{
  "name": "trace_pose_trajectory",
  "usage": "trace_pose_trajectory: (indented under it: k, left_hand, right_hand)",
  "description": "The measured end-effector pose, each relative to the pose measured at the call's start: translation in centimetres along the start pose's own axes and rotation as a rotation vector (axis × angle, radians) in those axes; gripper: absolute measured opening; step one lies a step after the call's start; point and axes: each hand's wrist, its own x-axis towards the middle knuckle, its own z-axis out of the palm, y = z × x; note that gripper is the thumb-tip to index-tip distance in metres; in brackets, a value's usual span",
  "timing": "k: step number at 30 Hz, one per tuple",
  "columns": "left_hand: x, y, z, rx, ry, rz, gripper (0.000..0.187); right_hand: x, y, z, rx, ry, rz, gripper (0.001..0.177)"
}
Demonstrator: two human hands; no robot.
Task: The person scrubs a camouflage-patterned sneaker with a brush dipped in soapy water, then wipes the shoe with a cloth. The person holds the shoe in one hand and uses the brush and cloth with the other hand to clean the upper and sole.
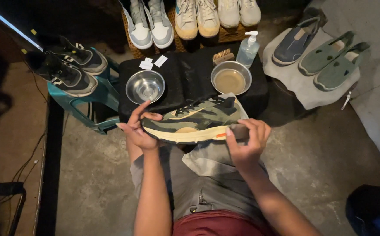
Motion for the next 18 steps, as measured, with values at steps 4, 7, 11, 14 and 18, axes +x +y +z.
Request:
trace_pose_trajectory:
  k: [4,7,11,14,18]
  left_hand:
    - [0.0,1.7,2.3,-0.009,0.039,-0.028,0.103]
    - [0.2,3.8,3.8,0.093,0.042,-0.009,0.094]
    - [0.4,5.5,4.8,0.152,0.044,-0.015,0.083]
    - [0.4,5.8,4.8,0.156,0.063,-0.03,0.079]
    - [0.0,5.6,5.2,0.196,0.093,-0.041,0.074]
  right_hand:
    - [0.3,-2.8,0.7,0.009,-0.08,-0.103,0.039]
    - [1.0,-6.0,0.7,0.1,-0.136,-0.067,0.042]
    - [1.2,-4.2,0.3,0.091,-0.148,-0.072,0.039]
    - [0.1,0.1,-0.2,-0.04,-0.12,-0.131,0.043]
    - [0.8,1.5,-0.4,-0.075,-0.054,-0.078,0.039]
